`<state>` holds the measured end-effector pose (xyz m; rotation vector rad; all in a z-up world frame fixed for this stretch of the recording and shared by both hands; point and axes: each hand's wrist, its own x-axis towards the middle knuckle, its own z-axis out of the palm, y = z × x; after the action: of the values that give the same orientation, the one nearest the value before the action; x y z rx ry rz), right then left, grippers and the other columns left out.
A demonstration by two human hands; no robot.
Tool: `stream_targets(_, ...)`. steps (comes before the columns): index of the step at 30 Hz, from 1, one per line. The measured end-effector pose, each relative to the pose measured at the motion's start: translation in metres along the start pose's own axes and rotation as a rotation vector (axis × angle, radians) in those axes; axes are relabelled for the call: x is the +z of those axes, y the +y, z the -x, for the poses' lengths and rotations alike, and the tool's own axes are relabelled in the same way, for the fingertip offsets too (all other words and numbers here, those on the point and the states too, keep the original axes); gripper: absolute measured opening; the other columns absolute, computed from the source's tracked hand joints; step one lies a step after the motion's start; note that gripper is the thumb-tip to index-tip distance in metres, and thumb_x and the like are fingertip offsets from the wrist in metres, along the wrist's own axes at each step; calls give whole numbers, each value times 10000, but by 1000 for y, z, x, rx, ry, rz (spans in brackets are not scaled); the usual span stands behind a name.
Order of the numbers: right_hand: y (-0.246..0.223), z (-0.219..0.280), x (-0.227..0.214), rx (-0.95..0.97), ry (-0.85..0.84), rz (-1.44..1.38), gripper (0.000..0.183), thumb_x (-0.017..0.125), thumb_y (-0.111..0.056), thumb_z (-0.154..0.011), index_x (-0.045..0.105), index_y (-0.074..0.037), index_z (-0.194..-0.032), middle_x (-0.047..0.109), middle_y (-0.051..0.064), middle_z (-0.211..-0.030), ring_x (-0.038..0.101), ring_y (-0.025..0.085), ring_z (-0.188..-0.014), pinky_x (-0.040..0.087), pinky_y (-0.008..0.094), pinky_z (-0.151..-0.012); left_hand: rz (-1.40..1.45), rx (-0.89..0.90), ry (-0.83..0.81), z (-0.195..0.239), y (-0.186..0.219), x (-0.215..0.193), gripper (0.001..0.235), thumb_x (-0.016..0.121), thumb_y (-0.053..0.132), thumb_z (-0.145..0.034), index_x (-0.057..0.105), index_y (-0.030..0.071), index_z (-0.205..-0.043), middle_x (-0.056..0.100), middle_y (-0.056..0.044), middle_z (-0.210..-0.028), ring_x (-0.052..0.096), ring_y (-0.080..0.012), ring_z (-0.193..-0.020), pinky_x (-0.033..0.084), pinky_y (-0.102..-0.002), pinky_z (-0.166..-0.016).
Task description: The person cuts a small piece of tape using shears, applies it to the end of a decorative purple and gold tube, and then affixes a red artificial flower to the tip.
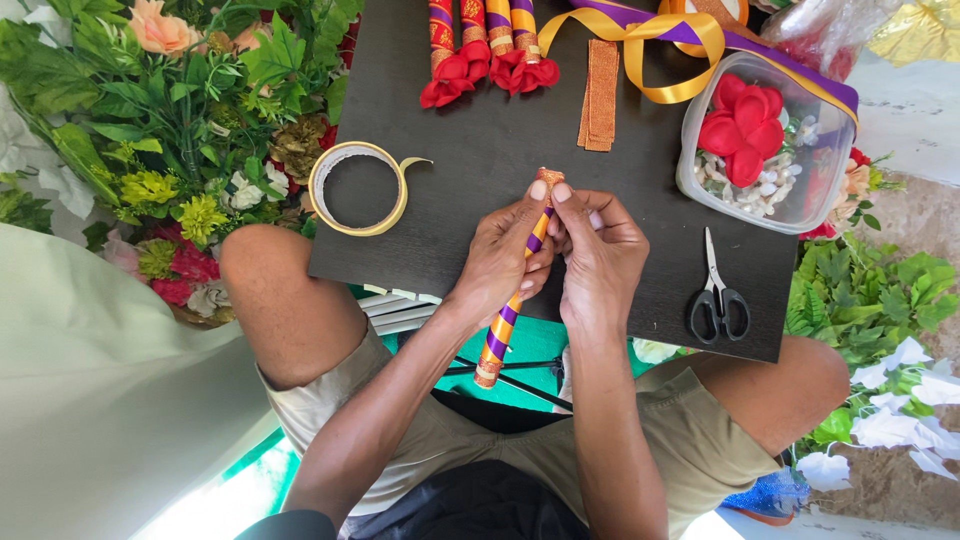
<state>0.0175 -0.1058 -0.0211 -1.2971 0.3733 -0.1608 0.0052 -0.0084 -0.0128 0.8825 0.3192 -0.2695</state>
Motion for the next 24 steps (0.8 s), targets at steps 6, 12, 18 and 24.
stream_targets(6, -4, -4, -5, 66, -49, 9, 225, 956, -132, -946, 793, 2, -1023, 710, 100, -736, 723, 108, -622, 638, 229, -580, -3, -22, -52, 2, 3, -6, 563, 606, 571, -1145, 625, 63, -902, 393, -19, -523, 426, -115, -310, 374, -280, -240)
stream_targets(12, -14, 2, -16, 190, -200, -12, 226, 874, -207, -1024, 848, -32, -1164, 668, 65, -720, 606, 44, -597, 522, 160, -580, 95, -108, -242, 8, 14, -10, 584, 525, 583, -1180, 578, 45, -959, 345, 16, -543, 375, -78, -318, 355, -250, -239)
stream_targets(18, 1, -8, -30, 222, -216, -90, 222, 877, -200, -1022, 853, -24, -1155, 672, 85, -684, 525, 32, -585, 486, 146, -603, 190, -174, -345, 14, 15, -3, 687, 408, 729, -1151, 519, 65, -1013, 312, 39, -577, 357, -39, -341, 354, -211, -257)
stream_targets(24, 3, -11, -32, 235, -243, -101, 213, 861, -195, -1037, 853, -18, -1156, 706, 114, -694, 542, 45, -593, 471, 151, -585, 124, -175, -342, 5, 11, -9, 572, 521, 591, -1179, 520, 62, -960, 301, 37, -556, 331, -68, -322, 336, -245, -240)
